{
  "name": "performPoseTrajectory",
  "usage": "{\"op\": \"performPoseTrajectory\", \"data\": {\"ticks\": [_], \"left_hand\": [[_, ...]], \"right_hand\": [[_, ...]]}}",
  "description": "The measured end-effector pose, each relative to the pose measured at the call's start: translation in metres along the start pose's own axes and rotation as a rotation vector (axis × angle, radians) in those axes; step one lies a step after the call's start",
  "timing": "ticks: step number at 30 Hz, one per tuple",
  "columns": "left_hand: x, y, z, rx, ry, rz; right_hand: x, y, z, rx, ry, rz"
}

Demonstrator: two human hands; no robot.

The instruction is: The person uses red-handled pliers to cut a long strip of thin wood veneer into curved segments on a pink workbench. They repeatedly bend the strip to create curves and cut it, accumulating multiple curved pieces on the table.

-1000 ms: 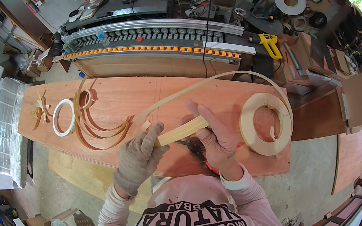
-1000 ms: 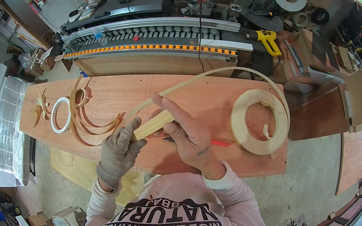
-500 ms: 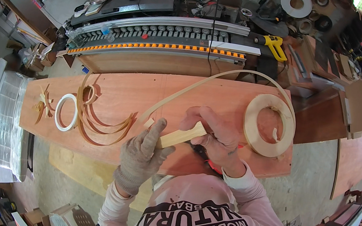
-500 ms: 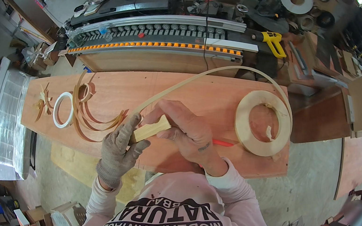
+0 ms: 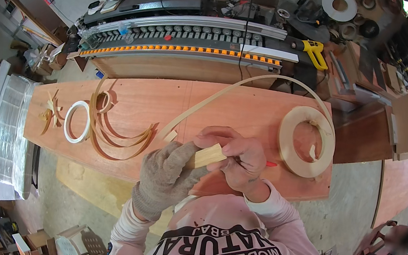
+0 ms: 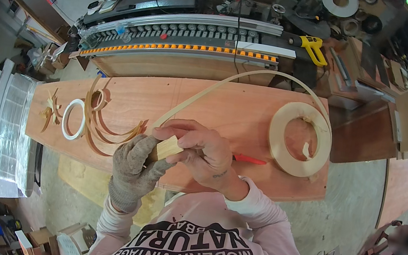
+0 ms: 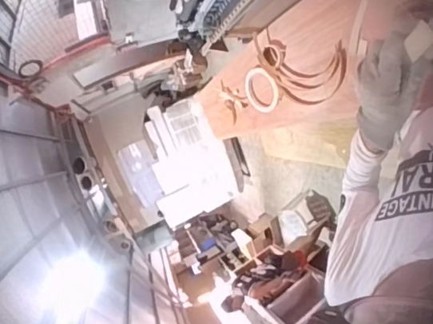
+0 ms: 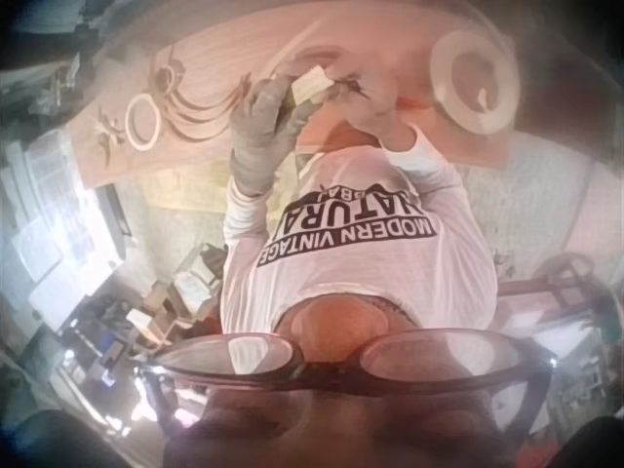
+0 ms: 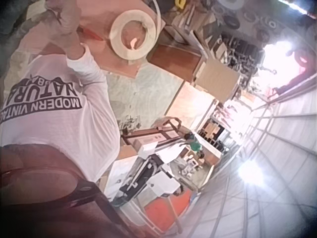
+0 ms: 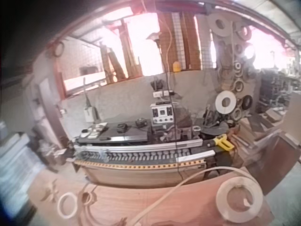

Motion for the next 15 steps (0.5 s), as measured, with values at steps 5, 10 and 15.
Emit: {"op": "performPoseTrajectory", "data": {"ticks": [5,10,15], "left_hand": [[-0.002,0.0,-0.004,-0.04,-0.004,0.058],[-0.006,0.0,-0.009,-0.061,-0.025,0.073],[-0.004,0.001,-0.02,-0.13,-0.038,0.113]], "right_hand": [[0.003,-0.004,-0.011,0.001,0.048,-0.044],[-0.004,-0.008,-0.001,0.049,-0.055,-0.12],[0.002,-0.025,-0.032,0.046,0.587,-0.05]]}}
Point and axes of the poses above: each hand's wrist, its own z-axis towards the middle knuckle, its own y-axis out of the palm, x = y × z, the point moved 6 cm from there along z, towards the middle knuckle, and after that the axes turned 7 degrees about -z, right-handed, at the moved point
